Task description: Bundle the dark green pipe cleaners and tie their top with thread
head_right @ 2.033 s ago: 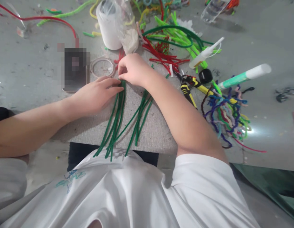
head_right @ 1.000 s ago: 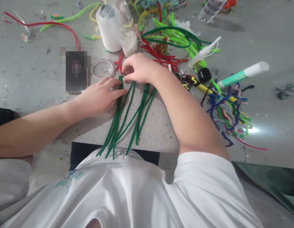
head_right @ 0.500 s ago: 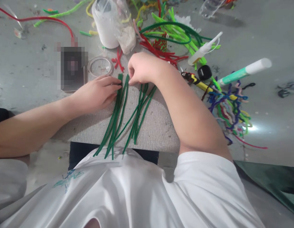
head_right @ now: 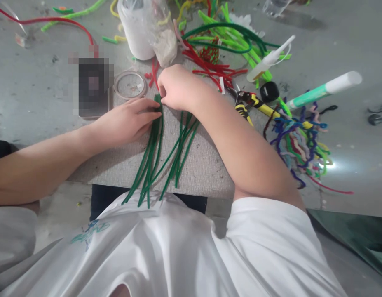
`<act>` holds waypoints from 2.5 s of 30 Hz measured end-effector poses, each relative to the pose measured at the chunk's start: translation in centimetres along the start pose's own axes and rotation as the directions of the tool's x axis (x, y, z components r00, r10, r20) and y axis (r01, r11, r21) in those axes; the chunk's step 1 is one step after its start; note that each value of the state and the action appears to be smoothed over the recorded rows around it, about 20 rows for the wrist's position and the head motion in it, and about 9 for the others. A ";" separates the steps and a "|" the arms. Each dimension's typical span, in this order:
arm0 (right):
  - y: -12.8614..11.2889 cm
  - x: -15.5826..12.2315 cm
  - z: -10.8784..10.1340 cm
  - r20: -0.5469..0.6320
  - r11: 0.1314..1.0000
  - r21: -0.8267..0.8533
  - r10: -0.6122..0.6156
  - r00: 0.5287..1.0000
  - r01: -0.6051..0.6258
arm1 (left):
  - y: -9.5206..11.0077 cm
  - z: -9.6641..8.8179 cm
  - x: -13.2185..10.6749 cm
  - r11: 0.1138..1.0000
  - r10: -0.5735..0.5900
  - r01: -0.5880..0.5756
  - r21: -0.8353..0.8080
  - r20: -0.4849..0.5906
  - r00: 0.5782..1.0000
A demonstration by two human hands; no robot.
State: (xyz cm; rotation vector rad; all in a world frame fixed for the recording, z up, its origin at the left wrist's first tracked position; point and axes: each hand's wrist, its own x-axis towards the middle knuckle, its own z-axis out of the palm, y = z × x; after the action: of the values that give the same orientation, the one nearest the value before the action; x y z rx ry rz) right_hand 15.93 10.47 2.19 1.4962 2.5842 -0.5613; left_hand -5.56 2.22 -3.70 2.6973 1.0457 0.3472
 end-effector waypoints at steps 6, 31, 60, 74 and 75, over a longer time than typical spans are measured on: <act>-0.1 0.1 0.0 -0.036 1.000 -0.012 -0.004 0.999 0.003 | 0.0 0.4 -0.1 1.000 -0.003 0.003 0.028 0.007 1.000; 1.0 0.8 0.2 -0.009 0.992 0.116 -0.043 0.999 0.044 | 0.3 -0.2 0.2 0.996 0.055 -0.060 0.061 0.081 0.995; 0.2 0.1 -0.3 0.003 0.990 0.126 -0.064 0.998 0.063 | 0.0 -0.2 0.3 0.991 0.101 -0.107 0.080 0.083 0.991; 1.5 0.9 0.5 -0.040 0.979 0.189 -0.076 0.996 0.082 | 1.1 0.0 0.5 0.982 0.008 -0.017 0.187 0.051 0.999; 1.7 1.1 0.6 -0.042 0.978 0.192 -0.078 0.996 0.084 | 1.1 0.0 0.5 0.982 0.006 -0.017 0.191 0.055 0.998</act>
State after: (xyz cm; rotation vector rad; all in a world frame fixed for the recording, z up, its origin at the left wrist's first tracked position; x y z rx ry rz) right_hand 16.72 11.90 0.87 1.4709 2.6948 -0.8260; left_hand -4.49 1.76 -3.26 2.8642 1.1004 0.1825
